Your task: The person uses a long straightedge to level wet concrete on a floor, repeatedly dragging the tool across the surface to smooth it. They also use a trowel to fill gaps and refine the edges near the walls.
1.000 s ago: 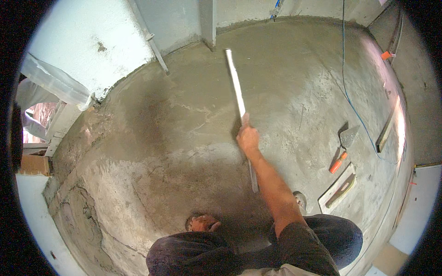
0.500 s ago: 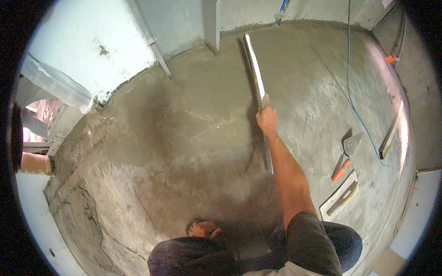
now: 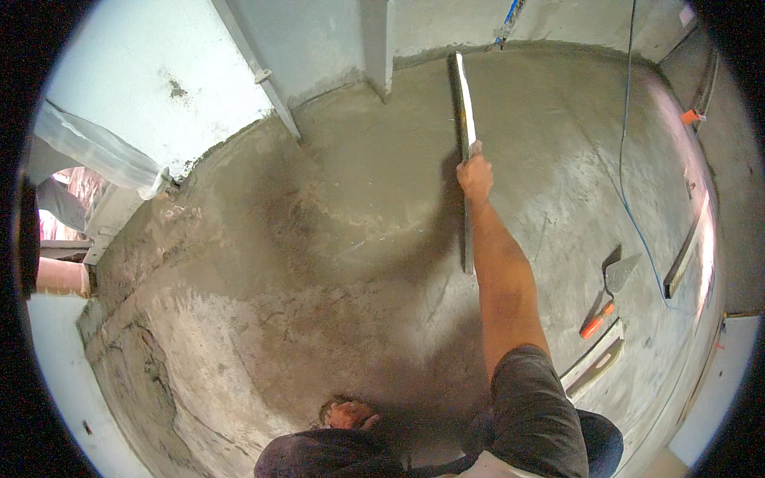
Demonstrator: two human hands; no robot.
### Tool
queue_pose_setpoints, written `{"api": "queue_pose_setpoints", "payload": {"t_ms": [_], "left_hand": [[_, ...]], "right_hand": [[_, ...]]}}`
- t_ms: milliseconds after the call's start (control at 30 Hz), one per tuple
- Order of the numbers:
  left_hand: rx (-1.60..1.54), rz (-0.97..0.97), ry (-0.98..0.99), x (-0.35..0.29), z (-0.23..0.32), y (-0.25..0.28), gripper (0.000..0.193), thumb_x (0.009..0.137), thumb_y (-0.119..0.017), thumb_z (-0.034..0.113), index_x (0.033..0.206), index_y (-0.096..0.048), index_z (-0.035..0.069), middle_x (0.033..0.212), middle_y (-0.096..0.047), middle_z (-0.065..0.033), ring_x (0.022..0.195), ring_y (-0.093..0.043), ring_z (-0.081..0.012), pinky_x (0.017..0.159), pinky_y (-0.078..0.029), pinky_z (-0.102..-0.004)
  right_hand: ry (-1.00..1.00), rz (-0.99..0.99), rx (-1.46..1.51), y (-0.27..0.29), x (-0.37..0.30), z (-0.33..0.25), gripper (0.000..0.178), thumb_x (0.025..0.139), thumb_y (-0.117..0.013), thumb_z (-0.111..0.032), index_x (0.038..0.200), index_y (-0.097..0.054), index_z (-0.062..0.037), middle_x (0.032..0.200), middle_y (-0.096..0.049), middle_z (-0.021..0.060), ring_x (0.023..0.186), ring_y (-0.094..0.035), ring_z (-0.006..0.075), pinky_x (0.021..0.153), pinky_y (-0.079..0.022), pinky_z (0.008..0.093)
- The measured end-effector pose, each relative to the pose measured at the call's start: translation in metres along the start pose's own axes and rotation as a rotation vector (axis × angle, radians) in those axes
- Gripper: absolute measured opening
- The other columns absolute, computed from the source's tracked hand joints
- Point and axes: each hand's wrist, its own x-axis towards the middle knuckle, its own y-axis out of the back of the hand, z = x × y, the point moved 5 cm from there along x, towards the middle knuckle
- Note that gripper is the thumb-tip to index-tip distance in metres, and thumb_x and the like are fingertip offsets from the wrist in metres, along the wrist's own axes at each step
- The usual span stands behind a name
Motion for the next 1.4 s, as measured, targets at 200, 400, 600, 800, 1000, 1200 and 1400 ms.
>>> {"api": "queue_pose_setpoints", "payload": {"t_ms": [200, 400, 600, 800, 1000, 1200, 1400], "left_hand": [[-0.013, 0.008, -0.013, -0.001, 0.005, 0.004, 0.030, 0.081, -0.059, 0.043, 0.086, -0.071, 0.016, 0.084, -0.068, -0.0039, 0.086, -0.060, -0.0281, 0.084, -0.039, -0.0464], [-0.031, 0.034, -0.024, -0.005, 0.008, 0.006, 0.028, 0.080, -0.060, 0.041, 0.085, -0.071, 0.016, 0.083, -0.068, -0.0035, 0.085, -0.060, -0.0274, 0.082, -0.040, -0.0460], [-0.010, 0.062, -0.002, -0.005, 0.020, 0.019, 0.022, 0.078, -0.062, 0.035, 0.080, -0.071, 0.016, 0.081, -0.068, -0.0030, 0.080, -0.061, -0.0230, 0.080, -0.040, -0.0441], [0.032, 0.158, -0.043, -0.007, 0.017, 0.018, 0.019, 0.077, -0.064, 0.034, 0.078, -0.070, 0.016, 0.081, -0.068, -0.0015, 0.080, -0.062, -0.0229, 0.080, -0.040, -0.0438], [-0.098, 0.121, -0.007, -0.009, 0.011, 0.011, 0.029, 0.080, -0.062, 0.041, 0.089, -0.070, 0.014, 0.090, -0.066, -0.0024, 0.091, -0.059, -0.0241, 0.091, -0.038, -0.0503], [-0.030, 0.144, -0.061, -0.009, 0.008, 0.006, 0.025, 0.081, -0.059, 0.037, 0.085, -0.071, 0.015, 0.090, -0.067, -0.0045, 0.087, -0.062, -0.0257, 0.082, -0.040, -0.0456], [-0.034, 0.104, -0.058, -0.012, 0.010, 0.010, 0.030, 0.083, -0.056, 0.040, 0.087, -0.071, 0.014, 0.091, -0.067, -0.0031, 0.093, -0.060, -0.0245, 0.083, -0.039, -0.0454]], "right_hand": [[0.054, -0.037, -0.001, -0.013, 0.009, 0.002, 0.031, 0.077, -0.062, -0.022, 0.097, -0.061, 0.0019, 0.090, -0.063, 0.0267, 0.088, -0.061, 0.0412, 0.078, -0.049, 0.0483], [0.142, -0.112, -0.026, -0.017, -0.008, -0.006, 0.046, 0.076, -0.060, -0.018, 0.120, -0.050, -0.0063, 0.089, -0.063, 0.0250, 0.087, -0.061, 0.0420, 0.077, -0.049, 0.0488], [0.214, -0.132, -0.050, -0.015, -0.030, 0.005, 0.054, 0.078, -0.060, -0.017, 0.128, -0.044, -0.0098, 0.087, -0.063, 0.0248, 0.083, -0.061, 0.0429, 0.074, -0.049, 0.0494], [0.316, -0.143, -0.034, -0.004, -0.063, 0.006, 0.047, 0.078, -0.061, -0.016, 0.123, -0.050, -0.0069, 0.085, -0.063, 0.0254, 0.081, -0.060, 0.0434, 0.073, -0.049, 0.0497], [0.377, -0.201, -0.050, 0.003, -0.103, 0.024, 0.054, 0.078, -0.059, -0.012, 0.129, -0.043, -0.0068, 0.088, -0.060, 0.0289, 0.084, -0.060, 0.0437, 0.073, -0.048, 0.0487], [0.355, -0.184, 0.088, 0.019, -0.172, 0.037, 0.055, 0.079, -0.057, -0.007, 0.131, -0.041, -0.0051, 0.089, -0.060, 0.0297, 0.083, -0.059, 0.0443, 0.073, -0.047, 0.0489], [0.449, -0.207, 0.050, 0.024, -0.203, 0.024, 0.060, 0.080, -0.055, -0.006, 0.135, -0.033, -0.0066, 0.094, -0.061, 0.0278, 0.085, -0.059, 0.0444, 0.072, -0.048, 0.0497]]}}
